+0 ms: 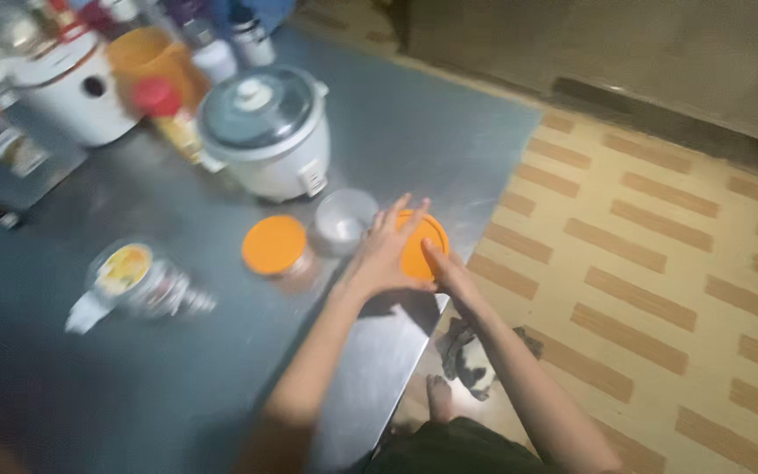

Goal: The person opens plastic containers on a steel table, wipes their rims and interiors with a tissue, unscrews a jar of granola-like food, pours the food onto an orange lid, picks through it by hand, then returns it and screws the lids back onto the containers.

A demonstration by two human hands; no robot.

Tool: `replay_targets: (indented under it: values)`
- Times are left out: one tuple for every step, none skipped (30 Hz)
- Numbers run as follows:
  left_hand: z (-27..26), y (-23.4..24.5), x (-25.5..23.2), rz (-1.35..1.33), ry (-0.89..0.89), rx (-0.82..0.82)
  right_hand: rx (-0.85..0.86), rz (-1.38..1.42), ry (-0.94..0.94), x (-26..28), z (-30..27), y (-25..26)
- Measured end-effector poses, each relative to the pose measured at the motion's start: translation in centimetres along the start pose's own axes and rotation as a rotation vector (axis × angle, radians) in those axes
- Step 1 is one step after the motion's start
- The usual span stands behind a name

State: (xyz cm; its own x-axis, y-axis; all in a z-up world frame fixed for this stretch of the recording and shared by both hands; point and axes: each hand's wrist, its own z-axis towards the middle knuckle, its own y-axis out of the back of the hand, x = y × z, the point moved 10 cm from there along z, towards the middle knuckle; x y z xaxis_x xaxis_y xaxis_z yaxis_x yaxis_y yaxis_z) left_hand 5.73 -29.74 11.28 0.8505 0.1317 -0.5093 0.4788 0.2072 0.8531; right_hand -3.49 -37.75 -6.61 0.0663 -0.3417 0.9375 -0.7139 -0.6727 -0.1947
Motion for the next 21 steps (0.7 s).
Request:
replay_targets:
  values:
    - [1.4, -0.6, 0.4, -0.101, 0.005, -0.033, -0.007, -0.009, 0.060, 0.9, 0.7, 1.1]
    - [2.6, -1.4, 1.2, -0.205, 0.015, -0.065, -0.048, 0.007, 0.035, 0.9, 1.6, 2.4]
    - [3.7, -1.2, 2.0, -0.239, 0.000, -0.206, -0.088, 0.024, 0.010, 1.1, 2.8, 3.4]
    - [4.5, -1.2, 2.8, -0.277, -0.010, -0.347, -0.126, 0.039, -0.017, 1.1, 3.8, 4.2]
    - [5.1, -1.1, 3.8, -0.314, -0.017, -0.489, -0.146, -0.022, -0.002, 1.6, 4.8, 4.7]
    - [6.7, -2.4, 6.3, -0.443, 0.138, -0.474, -0.165, -0.088, 0.011, 2.3, 5.8, 5.1]
    - [8.3, -3.8, 8.7, -0.569, 0.295, -0.454, -0.183, -0.155, 0.023, 2.9, 6.7, 5.5]
    - [9.6, -4.0, 9.7, -0.613, 0.301, -0.479, -0.185, -0.178, 0.038, 3.4, 7.3, 5.6]
    - [10.6, -4.1, 10.5, -0.657, 0.309, -0.505, -0.187, -0.202, 0.054, 3.9, 7.8, 5.7]
    - [11.3, -4.8, 11.6, -0.586, 0.411, -0.450, -0.185, -0.225, 0.070, 4.4, 8.4, 5.7]
    - [11.6, -5.2, 12.7, -0.515, 0.510, -0.394, -0.185, -0.235, 0.070, 4.7, 8.8, 5.7]
    - [11.8, -5.2, 13.7, -0.438, 0.608, -0.338, -0.183, -0.244, 0.072, 5.0, 9.2, 5.6]
    - [12.2, -4.3, 13.8, -0.413, 0.599, -0.382, -0.180, -0.252, 0.073, 5.4, 9.7, 5.5]
    - [12.1, -3.5, 13.8, -0.387, 0.594, -0.422, -0.152, -0.253, 0.186, 6.6, 10.0, 4.8]
    - [12.0, -2.6, 13.8, -0.361, 0.589, -0.461, -0.122, -0.254, 0.298, 7.8, 10.0, 4.2]
    - [12.0, -2.3, 13.9, -0.363, 0.607, -0.454, -0.091, -0.255, 0.409, 9.0, 10.1, 3.5]
    - [11.9, -1.9, 14.0, -0.366, 0.626, -0.447, -0.093, -0.262, 0.331, 8.4, 10.6, 3.4]
    - [12.0, -1.6, 14.1, -0.367, 0.644, -0.443, -0.093, -0.268, 0.257, 8.0, 11.0, 3.3]
    - [12.1, -1.1, 13.9, -0.386, 0.626, -0.468, -0.091, -0.274, 0.183, 7.6, 11.4, 3.1]
    - [12.1, -0.5, 13.9, -0.403, 0.608, -0.497, -0.059, -0.218, 0.178, 7.9, 11.8, 2.6]
    - [12.3, -0.1, 13.8, -0.420, 0.590, -0.527, -0.026, -0.162, 0.174, 8.3, 12.1, 2.1]
